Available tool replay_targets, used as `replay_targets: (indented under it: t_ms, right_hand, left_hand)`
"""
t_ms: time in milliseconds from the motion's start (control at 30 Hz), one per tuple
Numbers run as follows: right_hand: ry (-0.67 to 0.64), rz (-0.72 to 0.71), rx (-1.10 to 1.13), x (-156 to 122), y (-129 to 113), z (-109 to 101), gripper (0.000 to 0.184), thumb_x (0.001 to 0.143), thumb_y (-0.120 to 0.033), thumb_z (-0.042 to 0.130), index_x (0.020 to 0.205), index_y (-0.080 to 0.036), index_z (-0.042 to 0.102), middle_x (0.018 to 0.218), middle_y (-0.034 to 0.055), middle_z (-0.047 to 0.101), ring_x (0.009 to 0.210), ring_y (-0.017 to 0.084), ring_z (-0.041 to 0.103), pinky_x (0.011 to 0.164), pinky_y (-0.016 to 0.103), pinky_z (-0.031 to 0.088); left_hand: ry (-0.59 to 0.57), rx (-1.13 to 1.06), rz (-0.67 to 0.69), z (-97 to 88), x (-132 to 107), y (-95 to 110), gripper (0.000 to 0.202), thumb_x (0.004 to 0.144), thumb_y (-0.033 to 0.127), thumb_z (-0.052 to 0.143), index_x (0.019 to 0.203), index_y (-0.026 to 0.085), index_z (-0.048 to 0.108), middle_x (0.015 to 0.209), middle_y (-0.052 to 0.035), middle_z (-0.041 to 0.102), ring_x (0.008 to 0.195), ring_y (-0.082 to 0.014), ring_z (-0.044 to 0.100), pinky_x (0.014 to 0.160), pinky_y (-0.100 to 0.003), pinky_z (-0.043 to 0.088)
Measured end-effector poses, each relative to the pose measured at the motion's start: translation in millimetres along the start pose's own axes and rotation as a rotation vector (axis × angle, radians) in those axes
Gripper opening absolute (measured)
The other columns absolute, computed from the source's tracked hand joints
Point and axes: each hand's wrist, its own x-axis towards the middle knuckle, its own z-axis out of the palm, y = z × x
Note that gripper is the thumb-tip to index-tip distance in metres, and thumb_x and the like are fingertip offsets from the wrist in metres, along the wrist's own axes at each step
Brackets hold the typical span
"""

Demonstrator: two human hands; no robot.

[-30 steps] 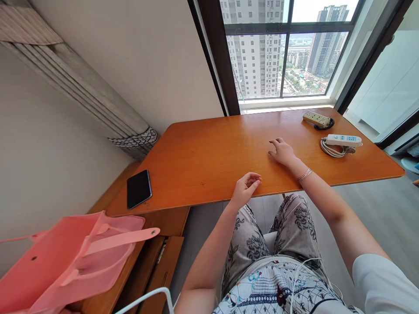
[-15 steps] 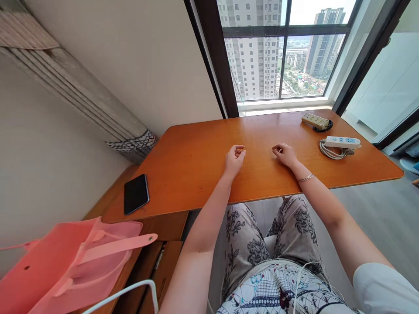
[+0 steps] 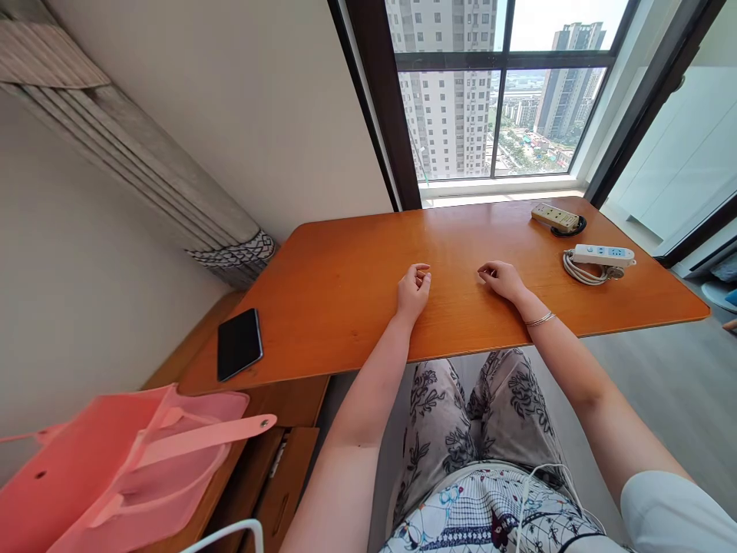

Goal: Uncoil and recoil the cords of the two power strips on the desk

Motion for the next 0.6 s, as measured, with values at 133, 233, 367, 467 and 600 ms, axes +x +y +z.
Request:
replay_targets:
  t_ms: [133, 233, 367, 467, 600]
  right_hand:
    - [-0.028, 0.006, -0.019, -0.3, -0.4, 0.0, 0.017, 0.086, -0.025, 0.061, 0.093, -0.021, 0.076, 0.090, 0.0053, 0.076, 0.076, 0.017, 0.064, 0.076, 0.030, 0.051]
    - [-0.048, 0.014, -0.034, -0.5, -1.2, -0.2, 0.017, 0.086, -0.025, 0.062, 0.093, -0.020, 0.077, 0.089, 0.0055, 0.076, 0.076, 0.017, 0.065, 0.075, 0.030, 0.050]
    - [-0.063, 0.027, -0.054, -1.1, -2.8, -1.0, 0.018, 0.087, -0.025, 0.062, 0.095, -0.020, 0.077, 0.089, 0.0056, 0.076, 0.076, 0.017, 0.065, 0.074, 0.028, 0.050]
    - [-0.080, 0.030, -0.070, -1.7, -4.0, -1.7, 0.017, 0.088, -0.025, 0.062, 0.095, -0.020, 0.077, 0.091, 0.0047, 0.077, 0.076, 0.016, 0.066, 0.073, 0.027, 0.049]
    - [-0.109, 0.024, -0.094, -2.5, -5.8, -2.3, 0.016, 0.088, -0.024, 0.062, 0.094, -0.020, 0.077, 0.092, 0.0043, 0.077, 0.078, 0.015, 0.066, 0.073, 0.026, 0.048]
  left_hand:
    - [-0.007, -0.004, -0.013, -0.4, -0.7, 0.4, 0.018, 0.083, 0.027, 0.059, 0.099, 0.021, 0.063, 0.073, 0.0014, 0.057, 0.060, -0.0124, 0.048, 0.061, -0.026, 0.039]
    - [-0.011, -0.004, -0.027, 0.0, -0.8, 1.3, 0.017, 0.083, 0.027, 0.060, 0.098, 0.021, 0.064, 0.074, 0.0010, 0.057, 0.061, -0.0127, 0.048, 0.061, -0.027, 0.039]
    - [-0.030, 0.002, -0.020, 0.4, -0.7, 2.8, 0.016, 0.083, 0.026, 0.060, 0.097, 0.020, 0.064, 0.074, 0.0006, 0.057, 0.060, -0.0128, 0.047, 0.061, -0.027, 0.039]
    - [-0.035, 0.025, -0.013, 0.1, -0.9, 3.7, 0.015, 0.084, 0.024, 0.059, 0.097, 0.020, 0.065, 0.074, 0.0005, 0.058, 0.060, -0.0124, 0.048, 0.061, -0.026, 0.041]
    - [-0.034, 0.054, -0.005, -0.3, -0.7, 3.1, 0.015, 0.085, 0.022, 0.058, 0.097, 0.019, 0.065, 0.073, 0.0009, 0.058, 0.060, -0.0118, 0.048, 0.062, -0.026, 0.042]
